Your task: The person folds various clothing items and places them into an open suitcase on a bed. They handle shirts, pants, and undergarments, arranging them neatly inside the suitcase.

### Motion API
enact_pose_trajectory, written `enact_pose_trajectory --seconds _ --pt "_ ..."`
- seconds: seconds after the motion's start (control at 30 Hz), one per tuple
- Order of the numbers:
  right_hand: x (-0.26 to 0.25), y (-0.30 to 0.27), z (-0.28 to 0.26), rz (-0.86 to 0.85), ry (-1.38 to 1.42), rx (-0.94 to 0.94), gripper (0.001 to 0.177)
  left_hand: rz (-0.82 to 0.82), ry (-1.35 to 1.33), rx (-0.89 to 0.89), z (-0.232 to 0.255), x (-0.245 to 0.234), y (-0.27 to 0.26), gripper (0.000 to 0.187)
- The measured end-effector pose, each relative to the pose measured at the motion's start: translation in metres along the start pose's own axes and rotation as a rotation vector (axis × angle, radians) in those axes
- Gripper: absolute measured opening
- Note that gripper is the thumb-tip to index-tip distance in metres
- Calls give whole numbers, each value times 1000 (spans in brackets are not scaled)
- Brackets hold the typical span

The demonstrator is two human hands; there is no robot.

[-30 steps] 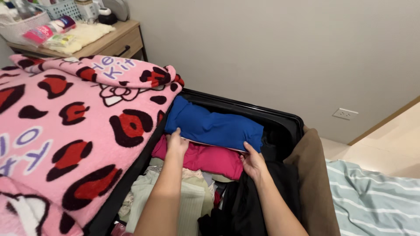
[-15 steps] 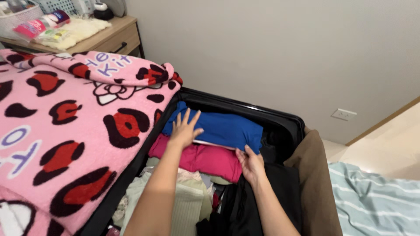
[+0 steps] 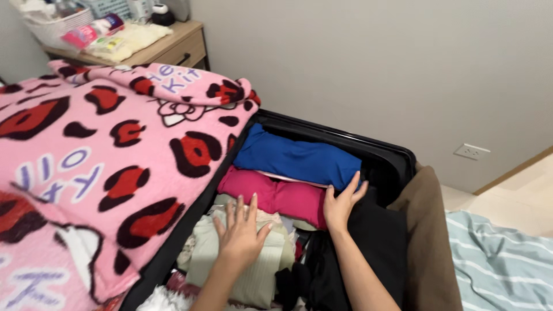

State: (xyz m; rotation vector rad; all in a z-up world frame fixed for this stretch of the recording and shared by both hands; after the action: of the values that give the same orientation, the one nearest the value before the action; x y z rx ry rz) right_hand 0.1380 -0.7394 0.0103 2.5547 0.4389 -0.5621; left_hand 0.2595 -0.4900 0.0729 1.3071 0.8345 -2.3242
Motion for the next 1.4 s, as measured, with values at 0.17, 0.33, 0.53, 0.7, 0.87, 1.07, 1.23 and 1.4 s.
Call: enact_pose_trajectory --seconds 0.17,0.33,0.53,0.7,0.87,1.07,1.23,1.4 --pt "0 9 -28 -130 -560 -262 71 517 -90 255 -6 5 -22 73" --pt "5 37 -24 -547 -483 -142 58 623 -128 229 -22 6 -24 69" --pt "59 53 -62 -406 -650 -380 49 517 -67 166 -24 1 -21 69" --pt "164 60 -106 -518 -607 -707 59 493 -106 188 -24 -7 -25 72" --pt "186 72 -114 -760 -820 -302 62 431 -90 130 -21 -10 -22 74" --pt "197 71 -113 -1024 -914 -166 56 421 -21 94 -23 1 -15 78" --pt "126 60 -95 -966 -177 -317 59 532 26 95 -27 12 -9 80" --pt "37 -36 -113 -897 23 -447 57 365 46 21 -35 30 6 78"
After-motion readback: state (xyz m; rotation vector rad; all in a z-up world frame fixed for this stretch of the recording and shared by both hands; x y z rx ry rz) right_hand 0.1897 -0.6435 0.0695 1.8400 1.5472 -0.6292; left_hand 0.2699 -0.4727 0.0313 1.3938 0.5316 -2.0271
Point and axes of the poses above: each hand's wrist, its own y-axis towards the middle knuckle, its own x-axis out of the palm, z = x × y, the point moved 2 cm from there along y, towards the middle knuckle, and after that the axes turned 15 degrees about -z, right-handed, at the moved point
